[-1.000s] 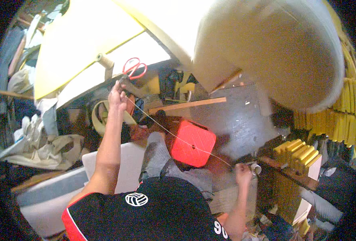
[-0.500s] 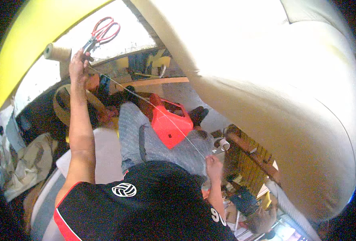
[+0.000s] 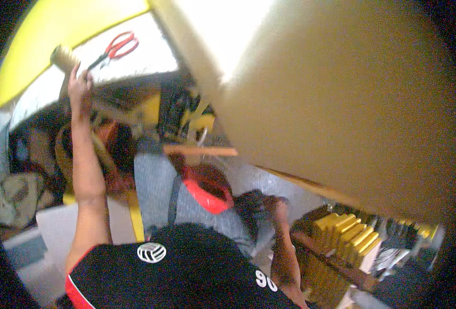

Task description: The person prepares a needle and thread, then moves a red stool and a foam cushion to position a white upholstered armchair. They proceed to hand-sew a seam on the chair's armrest using a needle and thread.

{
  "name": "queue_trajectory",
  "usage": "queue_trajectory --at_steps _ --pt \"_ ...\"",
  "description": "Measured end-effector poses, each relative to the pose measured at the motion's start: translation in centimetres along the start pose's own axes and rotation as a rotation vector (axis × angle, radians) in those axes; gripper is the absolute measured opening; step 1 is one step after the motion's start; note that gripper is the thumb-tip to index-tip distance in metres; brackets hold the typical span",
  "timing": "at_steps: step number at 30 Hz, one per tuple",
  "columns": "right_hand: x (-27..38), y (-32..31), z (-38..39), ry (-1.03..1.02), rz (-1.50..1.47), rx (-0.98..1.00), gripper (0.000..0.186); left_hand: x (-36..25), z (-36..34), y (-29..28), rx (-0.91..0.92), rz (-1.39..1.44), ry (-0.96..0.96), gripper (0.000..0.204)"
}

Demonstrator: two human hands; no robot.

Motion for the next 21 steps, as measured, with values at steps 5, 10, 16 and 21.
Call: queue_trajectory --at_steps 5,10,16,21 --pt "-0.1 8.0 0.2 0.139 0.04 -0.035 0.032 3.3 -0.7 2.1 0.077 0.309 -0.278 0.031" --pt "7.2 6.9 3.8 0.141 -0.216 -0.08 0.035 -4.9 4.5 -1.8 0.081 0.76 -0.299 0.037" --pt "14.4 -0.2 4.8 0.054 -0.292 0.034 0.042 -11.0 14.9 -7.5 0.335 0.638 -0.249 0.033" --pt "20.3 -8.3 5.4 -0.111 -0.35 -0.066 0.036 3.0 21.1 -8.8 0.324 0.329 -0.394 0.042"
Point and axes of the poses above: each hand's wrist, its own z-axis away from the middle knuckle, its own y-axis out of the palm, x = y × z, the point moved 10 cm from there along -z, towards the middle knuckle, and after that the axes turned 2 degrees about -x, right-handed, at the moved point
